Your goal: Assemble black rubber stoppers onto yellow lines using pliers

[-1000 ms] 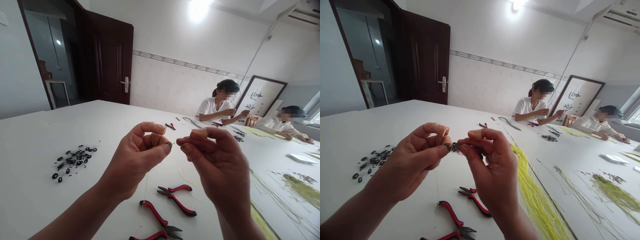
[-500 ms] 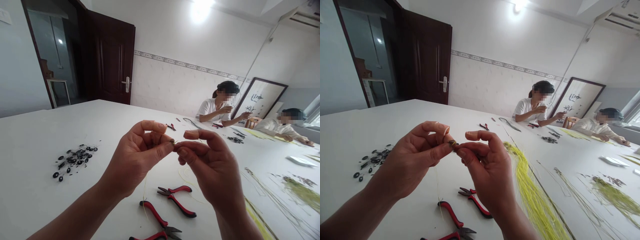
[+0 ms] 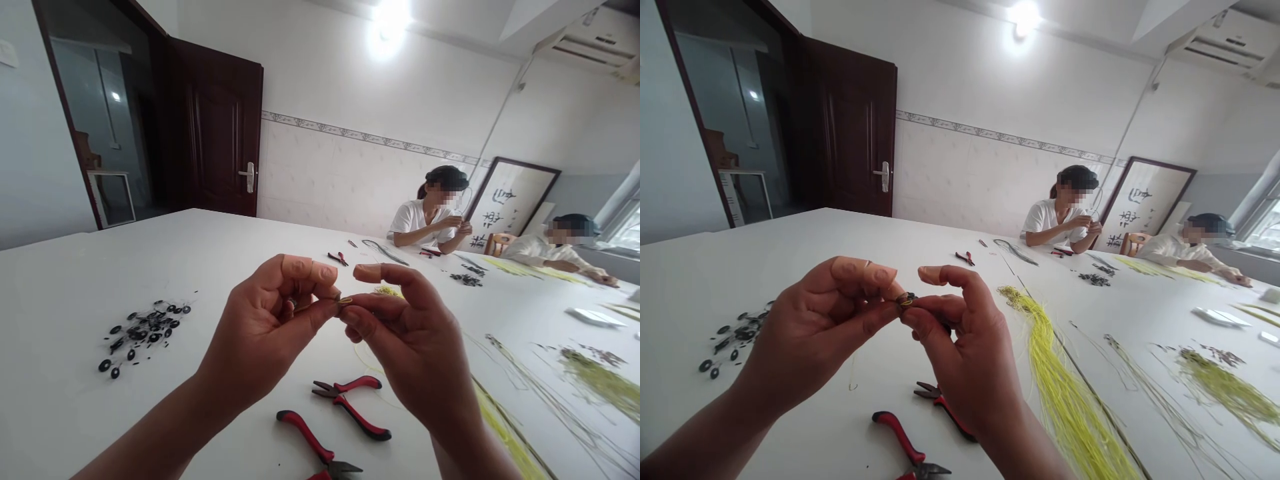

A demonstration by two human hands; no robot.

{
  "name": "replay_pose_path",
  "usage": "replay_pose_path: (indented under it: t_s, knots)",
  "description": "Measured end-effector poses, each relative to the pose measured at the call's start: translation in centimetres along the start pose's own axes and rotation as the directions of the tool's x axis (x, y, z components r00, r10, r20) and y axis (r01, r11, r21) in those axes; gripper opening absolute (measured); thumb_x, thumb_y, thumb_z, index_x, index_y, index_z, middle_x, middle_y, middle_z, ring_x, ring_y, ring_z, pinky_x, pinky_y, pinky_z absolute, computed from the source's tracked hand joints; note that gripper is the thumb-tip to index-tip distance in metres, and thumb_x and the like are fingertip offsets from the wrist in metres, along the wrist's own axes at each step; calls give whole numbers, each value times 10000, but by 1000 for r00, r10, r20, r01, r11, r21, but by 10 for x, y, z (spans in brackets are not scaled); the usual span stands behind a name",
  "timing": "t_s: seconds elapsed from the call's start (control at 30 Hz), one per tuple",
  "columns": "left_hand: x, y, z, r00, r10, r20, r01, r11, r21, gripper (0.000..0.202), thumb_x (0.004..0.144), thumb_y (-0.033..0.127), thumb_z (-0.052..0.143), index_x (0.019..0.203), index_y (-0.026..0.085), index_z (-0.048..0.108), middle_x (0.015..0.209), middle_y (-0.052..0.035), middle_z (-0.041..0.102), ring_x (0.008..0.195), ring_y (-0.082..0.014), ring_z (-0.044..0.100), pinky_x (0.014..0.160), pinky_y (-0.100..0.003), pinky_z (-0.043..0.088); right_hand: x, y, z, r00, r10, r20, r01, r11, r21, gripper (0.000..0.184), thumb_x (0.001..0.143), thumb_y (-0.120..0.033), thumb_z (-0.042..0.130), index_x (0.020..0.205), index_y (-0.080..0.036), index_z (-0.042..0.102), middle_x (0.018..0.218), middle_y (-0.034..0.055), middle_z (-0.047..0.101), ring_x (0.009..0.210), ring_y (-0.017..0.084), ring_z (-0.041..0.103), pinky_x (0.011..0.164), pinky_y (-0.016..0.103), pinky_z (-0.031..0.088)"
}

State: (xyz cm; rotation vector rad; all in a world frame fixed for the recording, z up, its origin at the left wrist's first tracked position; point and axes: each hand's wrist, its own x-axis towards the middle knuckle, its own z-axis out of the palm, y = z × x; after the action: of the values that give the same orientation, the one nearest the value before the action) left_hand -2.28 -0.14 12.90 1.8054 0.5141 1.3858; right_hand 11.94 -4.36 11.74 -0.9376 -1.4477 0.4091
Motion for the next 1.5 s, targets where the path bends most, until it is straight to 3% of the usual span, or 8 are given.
replay_pose_path:
  t_s: [0.13,0.2,0.4,0.57,0.8,1.1,1.3,1.5]
  knots:
    - [-2,3,-1,995,98,6,-97,977,187,184,707,126,611,835,252,569,782,-5,649,697,-175,618,547,-263,481,1,1,-1,999,27,35,-26,1000,-8,283,748,-163,593,980,-285,488,668,-48,663,536,103,589,510,242,504]
    - [-2,3,-2,995,93,28,-97,976,197,209,711,116,596,857,259,556,777,-4,640,697,-182,620,527,-263,473,2,1,0,997,32,65,-31,999,-9,267,751,-151,584,964,-284,495,685,-45,661,545,100,584,509,240,501]
    - [-3,-1,2,1000,20,21,-20,1000,20,247,712,77,571,863,263,507,738,29,596,668,-130,586,560,-232,484,2,2,0,999,-19,44,21,999,-37,266,715,-122,601,937,-252,535,864,-10,638,551,77,556,502,226,500]
    - [-2,-5,5,1000,-7,-6,6,992,-122,266,736,47,540,893,254,481,704,53,562,618,-71,513,513,-161,429,1,3,1,998,-59,10,59,998,-12,280,718,-114,603,958,-246,541,779,-17,639,641,100,593,573,225,527]
    - [3,-6,4,984,-167,58,176,907,-381,219,750,77,571,896,223,499,643,61,547,552,-25,432,470,-110,351,2,-2,-1,993,-77,-89,79,997,10,290,721,-112,612,963,-249,532,750,-14,653,687,104,614,606,197,539]
    - [2,-8,4,948,-298,107,315,858,-406,200,746,91,585,882,222,517,636,59,549,512,-13,388,437,-115,287,0,2,-1,983,-129,-133,126,992,-29,300,730,-103,601,970,-263,517,767,-19,652,719,120,626,625,229,542]
    - [2,-8,5,940,-325,107,340,849,-405,186,740,105,589,866,224,523,652,54,549,532,-21,390,450,-125,287,0,2,-1,973,-171,-158,162,985,-65,342,726,-87,601,977,-301,511,905,-29,628,770,125,630,614,240,536]
    - [1,-7,4,927,-351,135,374,826,-421,203,735,105,592,876,231,519,661,55,551,526,-24,376,452,-136,282,1,1,-1,985,-131,-109,119,986,-118,300,743,-124,589,992,-271,505,784,-15,644,741,136,624,610,254,523]
